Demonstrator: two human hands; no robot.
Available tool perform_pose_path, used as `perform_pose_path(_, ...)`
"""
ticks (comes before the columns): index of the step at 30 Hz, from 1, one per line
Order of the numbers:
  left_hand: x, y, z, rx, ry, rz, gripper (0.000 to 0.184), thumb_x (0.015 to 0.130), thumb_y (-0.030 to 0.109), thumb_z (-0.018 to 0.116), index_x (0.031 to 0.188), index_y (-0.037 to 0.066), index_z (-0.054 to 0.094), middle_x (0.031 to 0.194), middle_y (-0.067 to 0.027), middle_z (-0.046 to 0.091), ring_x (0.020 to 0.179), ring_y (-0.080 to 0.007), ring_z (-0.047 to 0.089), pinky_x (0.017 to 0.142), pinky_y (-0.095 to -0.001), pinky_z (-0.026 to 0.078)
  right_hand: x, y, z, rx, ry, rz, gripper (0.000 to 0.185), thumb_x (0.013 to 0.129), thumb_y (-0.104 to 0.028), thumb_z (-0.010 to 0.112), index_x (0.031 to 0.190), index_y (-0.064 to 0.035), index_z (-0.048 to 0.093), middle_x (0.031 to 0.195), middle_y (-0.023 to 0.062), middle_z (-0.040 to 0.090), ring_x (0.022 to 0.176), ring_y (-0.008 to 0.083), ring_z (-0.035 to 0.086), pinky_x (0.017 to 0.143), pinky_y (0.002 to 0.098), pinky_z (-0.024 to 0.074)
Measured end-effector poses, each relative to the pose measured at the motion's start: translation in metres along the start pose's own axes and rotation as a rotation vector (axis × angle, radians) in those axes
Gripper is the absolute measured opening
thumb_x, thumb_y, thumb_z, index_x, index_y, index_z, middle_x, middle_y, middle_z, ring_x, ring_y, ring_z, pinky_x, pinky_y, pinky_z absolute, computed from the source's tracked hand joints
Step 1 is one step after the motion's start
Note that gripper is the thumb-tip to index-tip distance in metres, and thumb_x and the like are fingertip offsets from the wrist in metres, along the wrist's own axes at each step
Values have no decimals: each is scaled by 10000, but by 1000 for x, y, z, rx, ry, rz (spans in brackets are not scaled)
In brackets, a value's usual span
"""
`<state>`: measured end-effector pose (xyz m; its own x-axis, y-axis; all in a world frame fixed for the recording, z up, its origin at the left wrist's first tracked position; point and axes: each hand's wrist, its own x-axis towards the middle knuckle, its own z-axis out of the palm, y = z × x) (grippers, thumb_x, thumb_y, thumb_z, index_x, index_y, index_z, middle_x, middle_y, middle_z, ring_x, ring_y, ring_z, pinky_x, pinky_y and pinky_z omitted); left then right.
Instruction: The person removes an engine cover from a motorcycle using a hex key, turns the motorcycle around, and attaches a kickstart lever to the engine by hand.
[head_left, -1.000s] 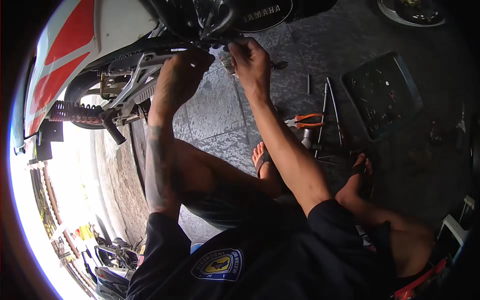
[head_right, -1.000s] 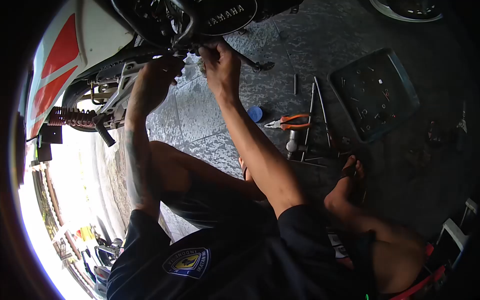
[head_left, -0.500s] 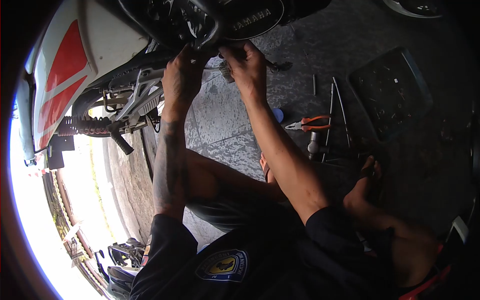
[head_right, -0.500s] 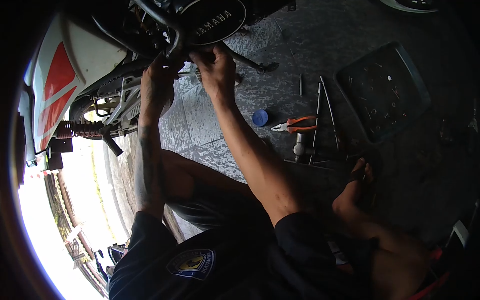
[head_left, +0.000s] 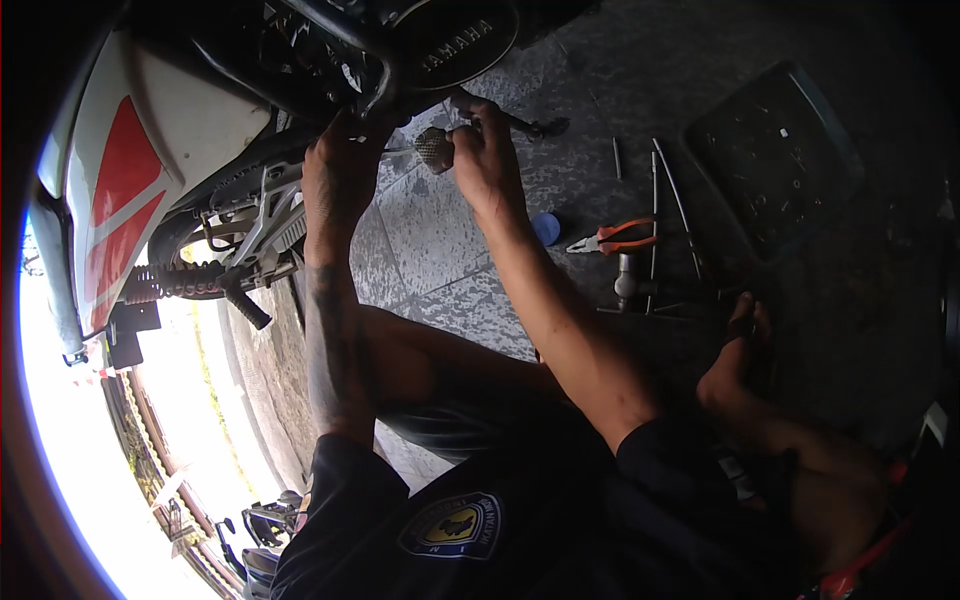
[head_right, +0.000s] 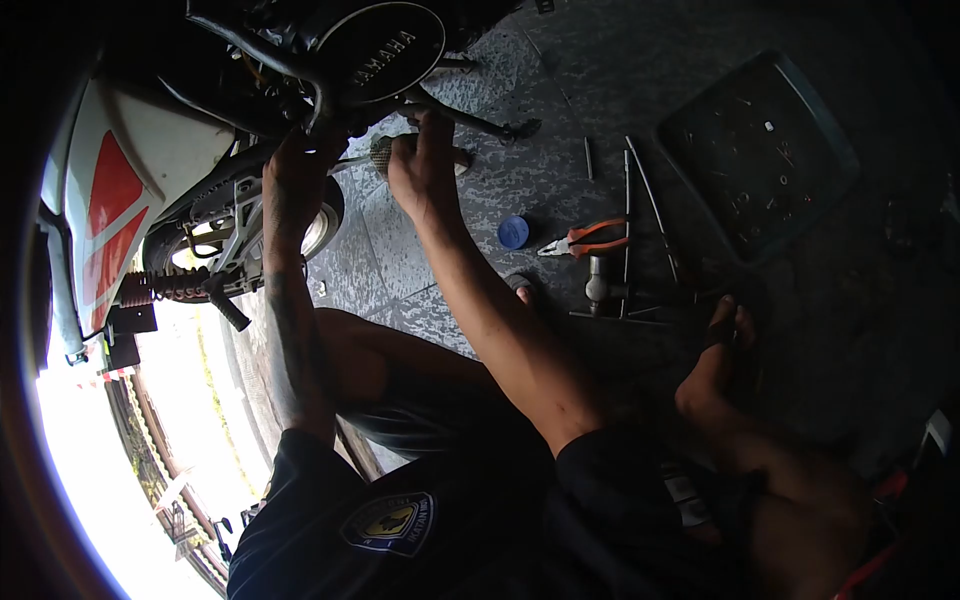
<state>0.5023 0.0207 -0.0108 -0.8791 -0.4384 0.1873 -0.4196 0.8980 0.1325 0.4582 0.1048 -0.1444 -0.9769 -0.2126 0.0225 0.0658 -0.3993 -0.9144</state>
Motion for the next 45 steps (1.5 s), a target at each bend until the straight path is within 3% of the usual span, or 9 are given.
perform_pose_path(3, -5, -3, -5, -5, -33, 29, 343, 861, 364, 666, 1072, 95, 634, 925, -114, 714, 884, -308, 686, 726, -395, 525, -19, -16, -13, 306, -45, 174, 311, 915, 32, 438, 1226, 30, 451, 1095, 183, 541, 856, 250, 658, 719, 343, 581)
perform_pose_path(4, -7, -4, -7, -1, -63, 32, 354, 858, 369, 672, 1085, 100, 633, 930, -119, 714, 884, -306, 688, 724, -389, 525, -22, -27, -12, 364, -9, 186, 298, 950, 39, 378, 1240, 22, 446, 1073, 179, 570, 820, 209, 674, 649, 297, 604)
perform_pose_path(8, -13, -11, -22, -62, -128, -71, 350, 865, 358, 670, 1108, 110, 630, 940, -128, 713, 885, -298, 690, 728, -374, 524, -33, -42, -16, 469, -77, 281, 285, 1001, -54, 370, 1245, -51, 517, 1061, 138, 585, 878, 217, 667, 714, 318, 593)
perform_pose_path(17, -19, -8, -44, -186, -126, -30, 299, 897, 319, 635, 1112, 111, 642, 965, -141, 707, 894, -281, 693, 730, -371, 529, -47, -31, -16, 448, -62, 204, 187, 942, -142, 595, 1067, -17, 534, 891, 98, 664, 624, 168, 664, 449, 231, 467)
perform_pose_path(26, -22, -19, -31, -165, -263, 182, 207, 936, 133, 555, 1091, 32, 648, 930, -107, 711, 779, -191, 697, 676, -314, 542, -54, -50, -3, 518, -54, 255, 192, 915, -117, 629, 1066, -43, 539, 905, 106, 681, 613, 142, 639, 457, 213, 442)
perform_pose_path(34, -28, -6, -31, -248, -383, 238, 218, 938, 169, 571, 1094, 37, 647, 942, -115, 703, 782, -183, 691, 692, -314, 535, -67, -53, 5, 385, -102, 112, 192, 909, -128, 645, 1019, -33, 518, 917, 72, 664, 634, 118, 656, 401, 183, 413)
perform_pose_path(38, -26, -5, -36, -303, -356, 145, 231, 941, 171, 562, 1115, 38, 634, 966, -119, 702, 794, -192, 694, 697, -321, 536, -70, -72, 0, 468, -233, 231, 202, 901, -126, 655, 1026, -31, 528, 942, 74, 669, 654, 129, 669, 400, 181, 407)
perform_pose_path(43, -26, -4, -32, -203, -388, 177, 248, 938, 179, 561, 1143, 53, 624, 987, -117, 700, 793, -198, 697, 700, -325, 533, -67, -68, -1, 446, -150, 236, 236, 892, -122, 663, 1064, -17, 541, 947, 82, 678, 657, 136, 675, 406, 187, 419)
perform_pose_path(45, -28, -7, -28, -232, -289, 207, 167, 910, 146, 550, 1013, 81, 665, 890, -128, 702, 822, -300, 687, 725, -390, 525, -67, -68, 0, 442, -120, 241, 249, 883, -119, 672, 1071, -13, 546, 936, 81, 679, 656, 133, 674, 410, 189, 425)
